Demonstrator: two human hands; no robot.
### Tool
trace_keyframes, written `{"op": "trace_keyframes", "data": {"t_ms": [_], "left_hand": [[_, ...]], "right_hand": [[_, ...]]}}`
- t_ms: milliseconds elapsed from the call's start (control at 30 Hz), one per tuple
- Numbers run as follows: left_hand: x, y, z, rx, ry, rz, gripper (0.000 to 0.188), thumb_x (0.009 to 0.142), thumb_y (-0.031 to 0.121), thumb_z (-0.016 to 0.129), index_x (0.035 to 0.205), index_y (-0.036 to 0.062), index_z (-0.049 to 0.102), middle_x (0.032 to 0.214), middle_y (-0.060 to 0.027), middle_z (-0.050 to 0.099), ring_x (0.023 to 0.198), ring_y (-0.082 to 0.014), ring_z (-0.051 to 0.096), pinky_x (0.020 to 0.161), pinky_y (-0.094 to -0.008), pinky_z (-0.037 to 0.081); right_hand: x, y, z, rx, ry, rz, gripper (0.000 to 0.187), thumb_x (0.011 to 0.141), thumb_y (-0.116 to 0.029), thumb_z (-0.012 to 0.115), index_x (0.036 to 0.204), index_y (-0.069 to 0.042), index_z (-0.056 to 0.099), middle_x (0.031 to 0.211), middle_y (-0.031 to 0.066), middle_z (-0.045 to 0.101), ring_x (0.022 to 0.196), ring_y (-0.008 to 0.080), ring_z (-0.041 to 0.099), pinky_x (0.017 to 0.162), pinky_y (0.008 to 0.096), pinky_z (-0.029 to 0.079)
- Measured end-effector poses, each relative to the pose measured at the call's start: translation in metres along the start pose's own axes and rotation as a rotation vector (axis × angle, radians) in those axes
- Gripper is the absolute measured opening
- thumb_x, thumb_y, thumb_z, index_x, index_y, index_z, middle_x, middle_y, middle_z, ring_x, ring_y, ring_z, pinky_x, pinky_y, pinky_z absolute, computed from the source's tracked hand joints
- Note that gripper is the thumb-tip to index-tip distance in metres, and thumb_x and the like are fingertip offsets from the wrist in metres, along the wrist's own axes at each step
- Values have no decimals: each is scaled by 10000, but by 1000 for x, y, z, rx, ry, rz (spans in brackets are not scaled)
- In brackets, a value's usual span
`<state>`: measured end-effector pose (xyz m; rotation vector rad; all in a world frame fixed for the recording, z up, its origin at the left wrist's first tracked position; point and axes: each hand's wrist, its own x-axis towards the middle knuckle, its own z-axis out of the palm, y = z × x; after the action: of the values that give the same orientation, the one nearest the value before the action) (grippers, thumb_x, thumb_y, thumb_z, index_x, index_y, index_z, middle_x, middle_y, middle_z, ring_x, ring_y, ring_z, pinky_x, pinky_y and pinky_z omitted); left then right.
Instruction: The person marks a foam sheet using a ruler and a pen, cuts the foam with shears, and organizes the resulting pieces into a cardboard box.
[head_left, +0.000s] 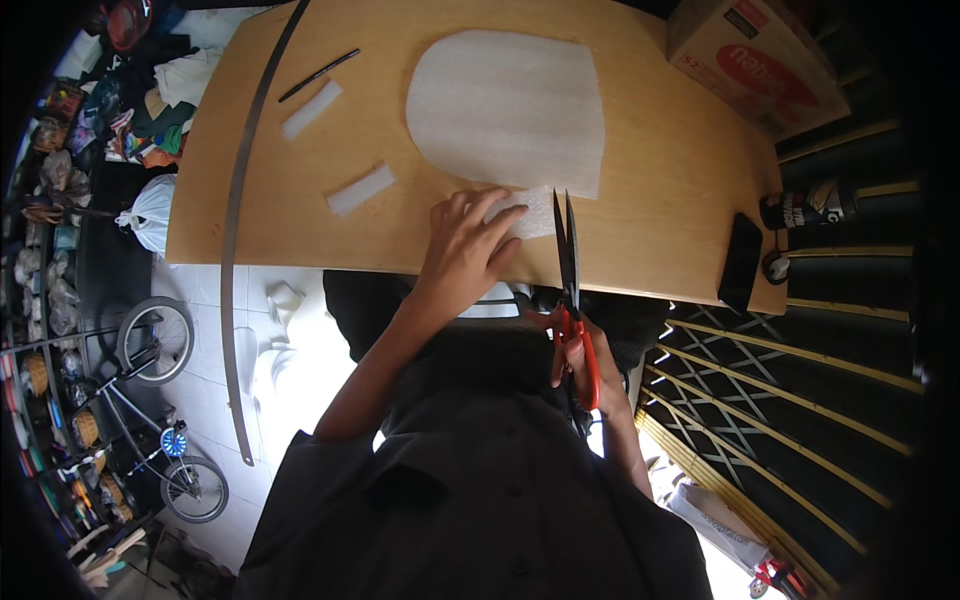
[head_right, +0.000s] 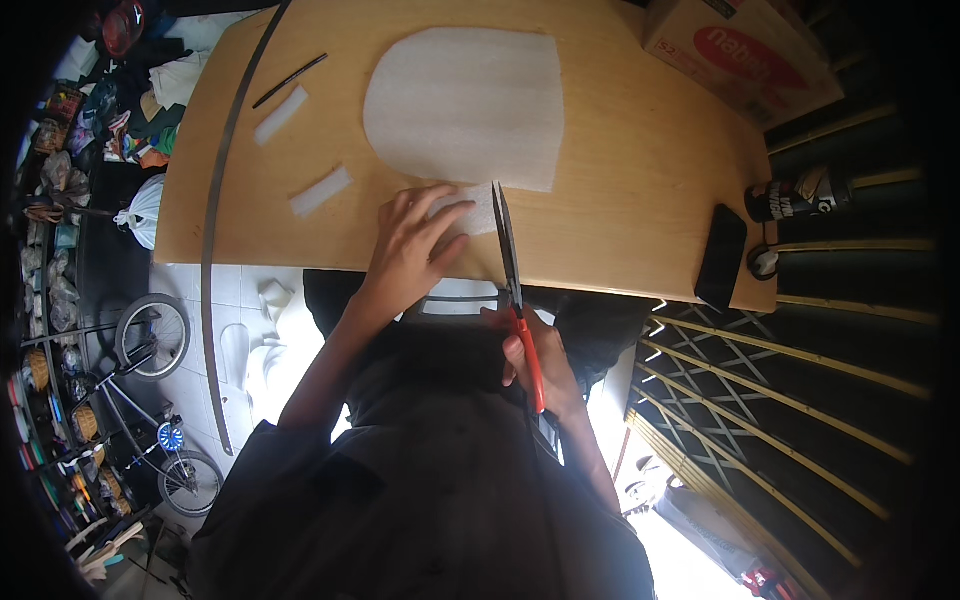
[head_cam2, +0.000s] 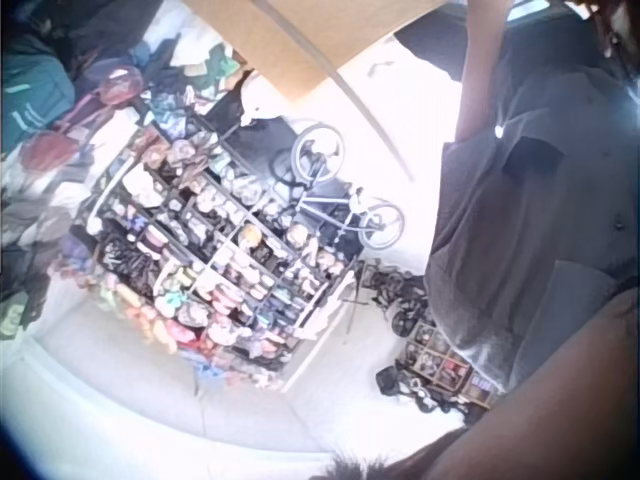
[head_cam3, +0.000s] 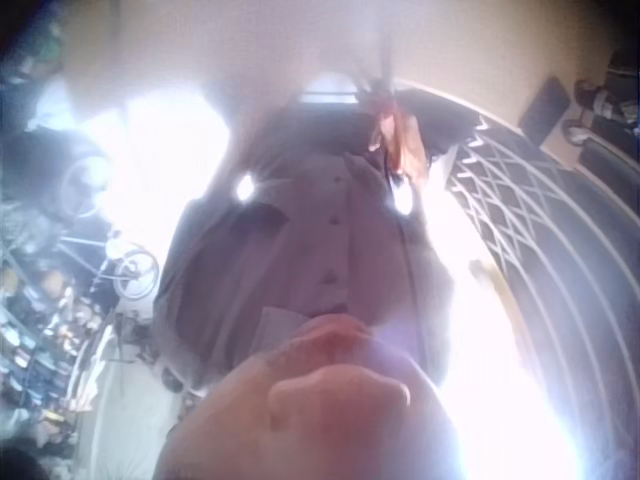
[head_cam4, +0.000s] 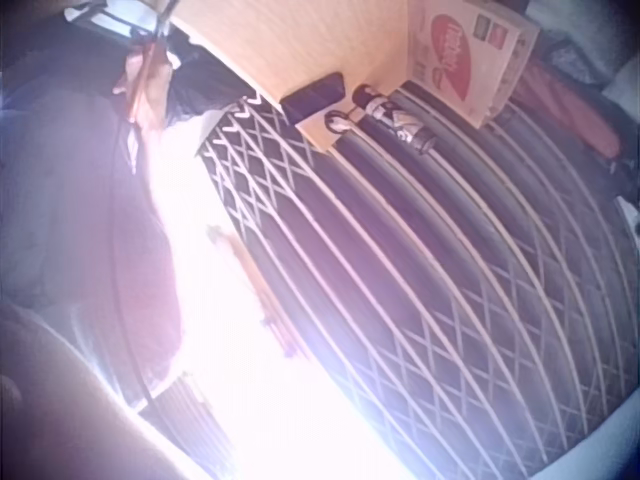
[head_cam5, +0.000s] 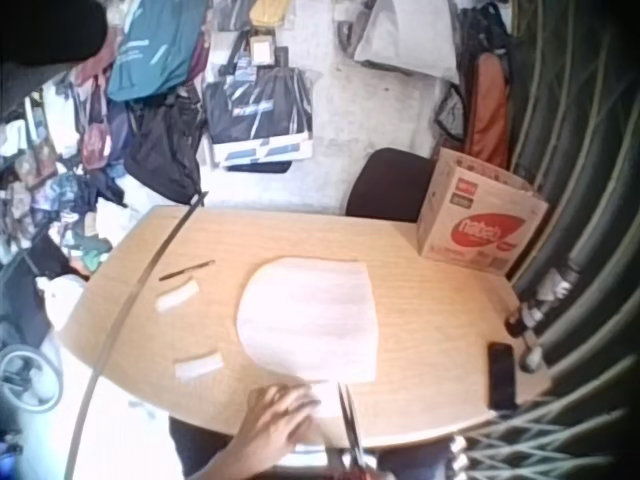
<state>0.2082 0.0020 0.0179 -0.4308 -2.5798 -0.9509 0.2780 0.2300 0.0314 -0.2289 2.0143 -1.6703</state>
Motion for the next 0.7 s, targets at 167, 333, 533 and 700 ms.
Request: {"op": "trace_keyframes", "data": {"t_ms": [167, 333, 533, 700], "left_hand": [[-12, -23, -9, 59, -189, 153, 335, 736, -56, 629, 1029, 97, 678, 1258, -48, 594, 1260, -295, 499, 1094, -553, 293], [-24, -28, -24, 2, -167, 82, 237, 798, 36, 669, 1027, 94, 660, 1295, -58, 568, 1306, -297, 473, 1131, -579, 249], [-42, -9, -23, 43, -85, -12, 283, 796, 196, 760, 1041, 99, 656, 1314, -55, 545, 1295, -315, 480, 1126, -604, 251], [-51, -15, -15, -13, -72, -50, 258, 807, 192, 767, 1024, 96, 665, 1276, -67, 577, 1332, -337, 464, 1142, -625, 229]], "right_hand": [[-15, 6, -5, 49, -48, 62, 964, 853, -806, 406, 1163, 97, 538, 1017, 208, 687, 526, 197, 663, 520, 281, 520], [-33, 8, -7, -14, -228, 253, 801, 928, -704, 424, 1110, 65, 559, 694, 103, 610, 511, 199, 658, 516, 294, 519], [-47, 12, -4, -24, -288, 292, 654, 974, -622, 426, 1088, 3, 578, 584, 56, 522, 492, 182, 640, 500, 290, 495], [-43, 11, 1, -29, -311, 303, 595, 985, -591, 430, 1052, -18, 576, 629, 63, 543, 493, 177, 625, 502, 300, 488]]}}
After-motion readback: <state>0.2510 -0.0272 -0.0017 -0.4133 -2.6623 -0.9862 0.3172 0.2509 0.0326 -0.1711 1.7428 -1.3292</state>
